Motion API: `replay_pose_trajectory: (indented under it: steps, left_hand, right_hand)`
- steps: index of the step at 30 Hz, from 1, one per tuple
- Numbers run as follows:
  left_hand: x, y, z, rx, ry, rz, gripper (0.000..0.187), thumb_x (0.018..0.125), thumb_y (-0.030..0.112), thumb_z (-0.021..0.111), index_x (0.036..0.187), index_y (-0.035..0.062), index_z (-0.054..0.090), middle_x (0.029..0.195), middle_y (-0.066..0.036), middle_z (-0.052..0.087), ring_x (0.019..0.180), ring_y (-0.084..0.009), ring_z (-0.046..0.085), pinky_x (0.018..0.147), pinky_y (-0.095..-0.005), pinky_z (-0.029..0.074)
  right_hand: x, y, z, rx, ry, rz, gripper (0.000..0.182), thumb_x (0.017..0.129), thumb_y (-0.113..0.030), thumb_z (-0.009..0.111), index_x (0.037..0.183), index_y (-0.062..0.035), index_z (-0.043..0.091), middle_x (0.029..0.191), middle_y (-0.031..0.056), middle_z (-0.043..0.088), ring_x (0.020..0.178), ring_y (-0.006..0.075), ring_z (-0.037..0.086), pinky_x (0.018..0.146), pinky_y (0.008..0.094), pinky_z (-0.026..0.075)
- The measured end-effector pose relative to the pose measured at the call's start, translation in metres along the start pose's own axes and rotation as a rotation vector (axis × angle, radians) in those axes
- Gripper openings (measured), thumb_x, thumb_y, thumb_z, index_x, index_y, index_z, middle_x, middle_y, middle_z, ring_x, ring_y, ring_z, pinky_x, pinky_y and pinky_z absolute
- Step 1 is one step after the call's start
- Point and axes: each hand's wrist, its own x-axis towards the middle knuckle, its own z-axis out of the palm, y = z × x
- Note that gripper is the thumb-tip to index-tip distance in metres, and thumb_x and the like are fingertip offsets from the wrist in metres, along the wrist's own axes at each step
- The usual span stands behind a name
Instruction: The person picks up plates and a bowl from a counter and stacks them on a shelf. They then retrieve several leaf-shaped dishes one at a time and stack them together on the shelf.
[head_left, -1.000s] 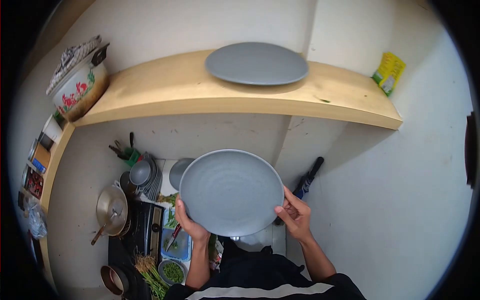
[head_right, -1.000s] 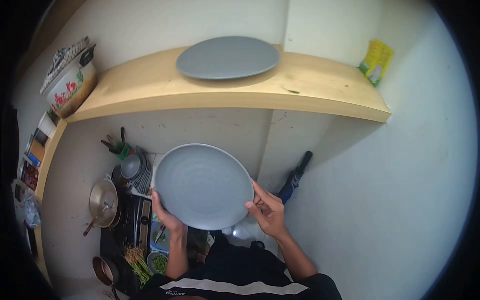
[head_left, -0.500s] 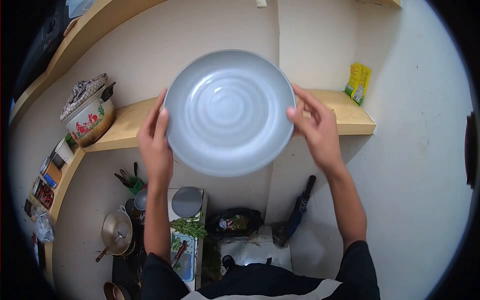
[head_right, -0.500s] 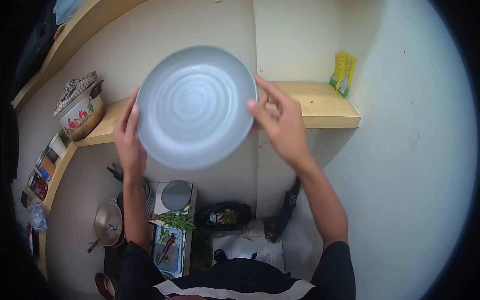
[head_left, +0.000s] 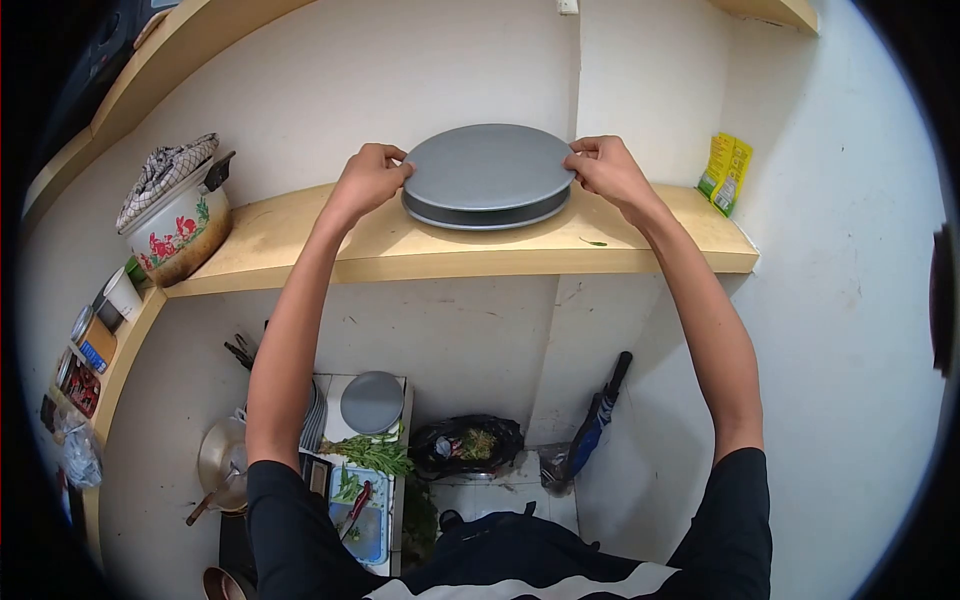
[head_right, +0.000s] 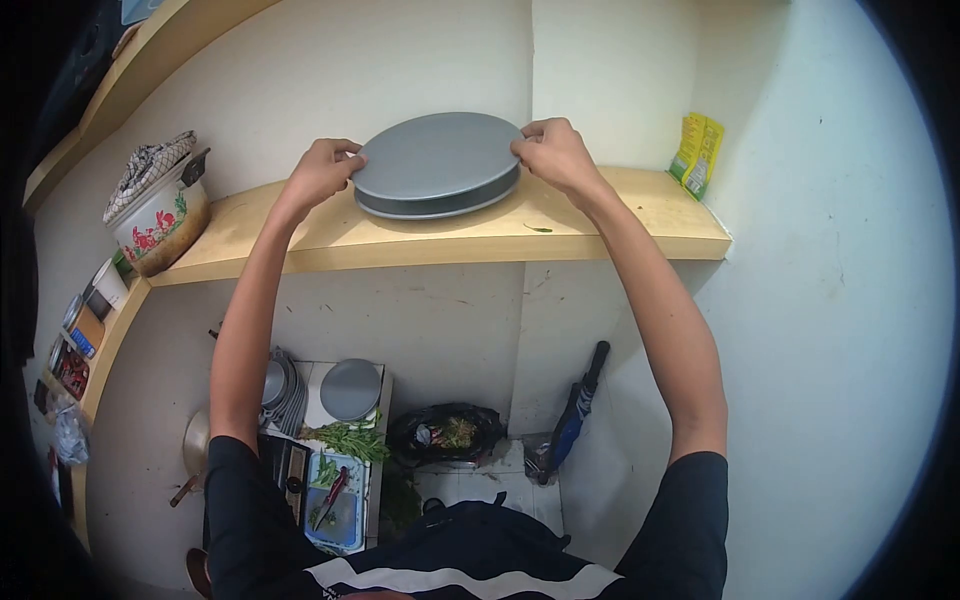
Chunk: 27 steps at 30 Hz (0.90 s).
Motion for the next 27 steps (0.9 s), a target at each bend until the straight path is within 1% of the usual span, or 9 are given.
replay_pose_trajectory:
  steps: [4,6,8,18,21,23,24,26,27]
  left_hand:
    - [0.017,-0.01,0.001,0.155,-0.089,0.016,0.045,0.094,0.025,0.067,0.127,-0.0061,0.067,0.102,-0.017,0.073,0.09,-0.0232,0.068,0.084,-0.0369,0.053]
    - [0.018,-0.014,0.005,0.184,-0.087,0.017,0.045,0.093,0.025,0.067,0.127,-0.0056,0.068,0.103,-0.018,0.073,0.093,-0.0253,0.069,0.087,-0.0383,0.053]
    - [0.018,-0.016,0.006,0.214,-0.087,0.013,0.045,0.093,0.025,0.068,0.126,-0.0052,0.068,0.104,-0.019,0.073,0.096,-0.0274,0.07,0.089,-0.0396,0.053]
    - [0.014,-0.006,0.001,0.417,-0.156,0.005,0.045,0.092,0.027,0.068,0.124,-0.0047,0.07,0.115,-0.023,0.072,0.108,-0.0343,0.07,0.096,-0.0419,0.053]
    - [0.011,-0.006,0.0,0.42,-0.182,0.011,0.049,0.092,0.033,0.069,0.125,-0.0042,0.069,0.116,-0.025,0.072,0.109,-0.036,0.07,0.097,-0.0428,0.053]
    - [0.007,-0.002,-0.001,0.402,-0.195,-0.001,0.053,0.093,0.038,0.069,0.127,-0.0036,0.069,0.117,-0.025,0.071,0.111,-0.0369,0.069,0.098,-0.0433,0.053]
    - [-0.005,0.006,-0.002,0.3,-0.167,-0.044,0.062,0.093,0.045,0.069,0.131,-0.0046,0.066,0.121,-0.027,0.07,0.113,-0.0374,0.068,0.1,-0.0443,0.053]
    - [-0.015,0.004,-0.001,0.194,-0.133,-0.088,0.071,0.093,0.052,0.069,0.134,-0.0056,0.063,0.125,-0.028,0.068,0.116,-0.0379,0.067,0.101,-0.0454,0.052]
    - [-0.018,-0.004,0.0,0.158,-0.144,-0.015,0.09,0.089,0.065,0.065,0.141,-0.0079,0.055,0.132,-0.03,0.063,0.122,-0.0397,0.063,0.104,-0.0463,0.051]
  right_hand:
    - [0.002,0.004,0.002,-0.168,-0.012,0.01,0.048,0.088,-0.018,0.068,0.124,0.0145,0.064,0.085,0.0114,0.066,0.076,0.0165,0.061,0.072,0.0319,0.05]
    - [0.001,0.005,0.003,-0.221,-0.04,0.018,0.05,0.087,-0.02,0.069,0.124,0.0143,0.065,0.09,0.0146,0.069,0.082,0.0194,0.064,0.079,0.0338,0.052]
    - [-0.003,0.005,0.006,-0.299,-0.002,0.0,0.044,0.083,-0.02,0.067,0.111,0.0128,0.071,0.103,0.0277,0.073,0.098,0.0344,0.071,0.092,0.0405,0.054]
    - [-0.003,0.007,0.009,-0.344,-0.04,0.022,0.044,0.083,-0.02,0.066,0.113,0.0108,0.072,0.108,0.0296,0.073,0.104,0.038,0.072,0.095,0.0418,0.054]
    - [-0.004,0.006,0.005,-0.375,-0.089,-0.001,0.047,0.086,-0.027,0.067,0.117,0.0083,0.072,0.108,0.0286,0.073,0.104,0.0382,0.071,0.096,0.0417,0.054]
    - [-0.008,0.003,0.003,-0.47,-0.098,-0.016,0.061,0.09,-0.043,0.068,0.127,0.0061,0.068,0.117,0.0292,0.071,0.11,0.0378,0.07,0.097,0.0427,0.054]
    - [-0.01,0.004,0.002,-0.472,-0.098,-0.02,0.061,0.09,-0.043,0.068,0.127,0.0061,0.068,0.117,0.0292,0.071,0.11,0.0378,0.07,0.097,0.0427,0.054]
    - [-0.015,0.008,-0.004,-0.402,-0.121,-0.129,0.09,0.086,-0.064,0.069,0.142,0.0057,0.056,0.13,0.0326,0.063,0.12,0.0392,0.066,0.102,0.0448,0.052]
    - [-0.019,0.008,-0.008,-0.404,-0.123,-0.131,0.09,0.086,-0.064,0.069,0.142,0.0057,0.056,0.13,0.0326,0.063,0.12,0.0392,0.066,0.102,0.0448,0.052]
